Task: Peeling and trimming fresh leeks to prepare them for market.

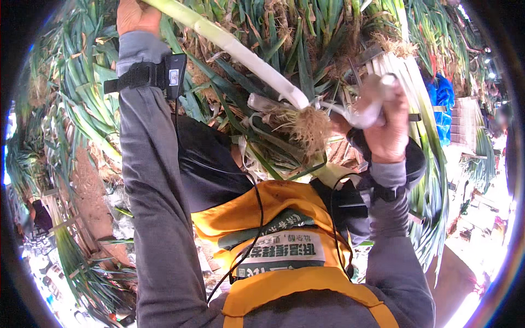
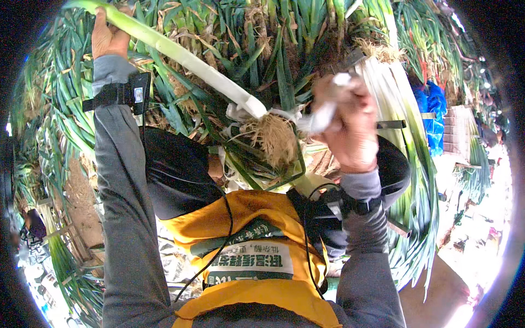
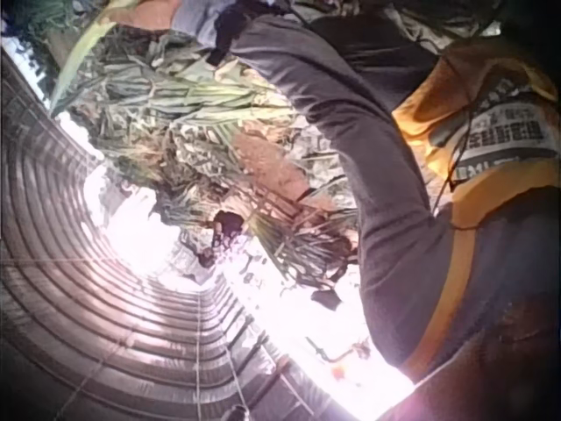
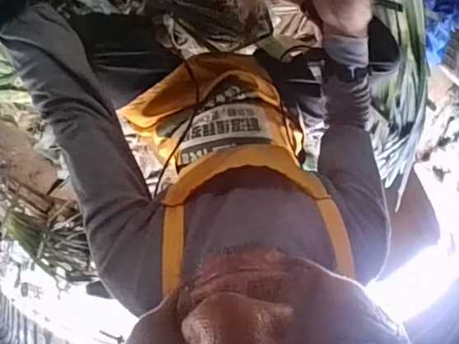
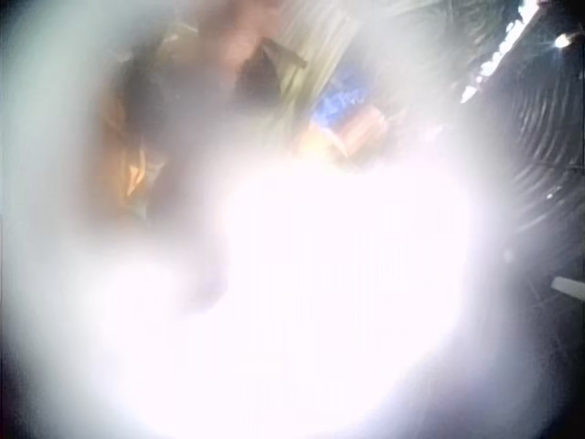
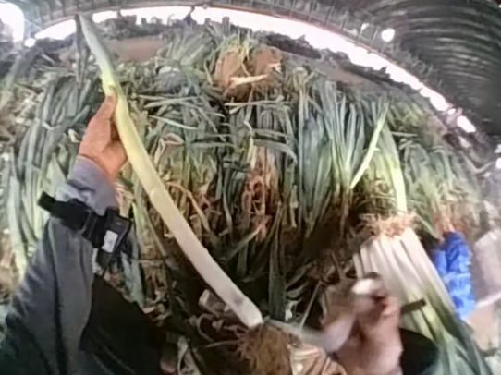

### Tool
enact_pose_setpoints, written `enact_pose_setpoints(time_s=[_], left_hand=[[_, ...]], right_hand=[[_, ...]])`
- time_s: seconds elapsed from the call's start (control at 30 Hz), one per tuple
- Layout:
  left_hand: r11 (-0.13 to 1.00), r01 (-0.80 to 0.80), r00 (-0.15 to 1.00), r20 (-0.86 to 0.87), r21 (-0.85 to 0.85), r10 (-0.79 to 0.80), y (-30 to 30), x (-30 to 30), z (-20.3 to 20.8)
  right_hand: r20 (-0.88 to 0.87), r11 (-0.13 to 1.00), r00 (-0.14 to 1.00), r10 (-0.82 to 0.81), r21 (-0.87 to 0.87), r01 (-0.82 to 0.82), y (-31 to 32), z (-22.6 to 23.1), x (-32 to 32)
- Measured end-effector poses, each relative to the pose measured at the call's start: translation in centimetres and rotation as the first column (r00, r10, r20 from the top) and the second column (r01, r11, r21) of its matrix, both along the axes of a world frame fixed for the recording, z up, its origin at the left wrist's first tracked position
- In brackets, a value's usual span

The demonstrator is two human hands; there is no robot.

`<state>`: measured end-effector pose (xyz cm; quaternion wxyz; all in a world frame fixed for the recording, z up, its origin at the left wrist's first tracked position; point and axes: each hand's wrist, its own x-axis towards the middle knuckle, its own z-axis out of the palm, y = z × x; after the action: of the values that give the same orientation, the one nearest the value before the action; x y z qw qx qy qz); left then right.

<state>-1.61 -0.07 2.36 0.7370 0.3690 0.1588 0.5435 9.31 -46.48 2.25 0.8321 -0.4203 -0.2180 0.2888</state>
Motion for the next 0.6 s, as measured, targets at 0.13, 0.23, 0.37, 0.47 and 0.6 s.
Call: enact_pose_setpoints(time_s=[0.13,0.23,0.37,0.47,0.6], left_hand=[[0.995,0.085,0.991,0.11,-0.043,-0.08,4.5,0.3,-2.2],[0.994,0.098,0.981,0.175,-0.041,-0.089,3.0,1.0,-2.0],[0.996,0.088,0.968,0.234,0.024,-0.091,1.5,1.1,-0.5],[0.993,0.114,0.965,0.238,-0.011,-0.108,2.1,0.8,-0.9],[0.996,0.058,0.98,0.192,-0.063,-0.045,-0.3,2.8,-0.9]], right_hand=[[-0.056,0.956,0.955,-0.292,-0.001,0.292,-3.0,-0.5,2.1],[0.711,0.582,0.624,0.325,-0.67,0.46,0.3,-0.3,0.9],[0.822,0.74,0.459,0.337,-0.532,0.411,3.6,-4.3,-1.6],[0.826,0.724,0.423,0.372,-0.544,0.424,6.0,-5.4,-3.1],[0.819,0.575,0.296,0.492,-0.561,0.596,7.2,-7.9,-2.4]])
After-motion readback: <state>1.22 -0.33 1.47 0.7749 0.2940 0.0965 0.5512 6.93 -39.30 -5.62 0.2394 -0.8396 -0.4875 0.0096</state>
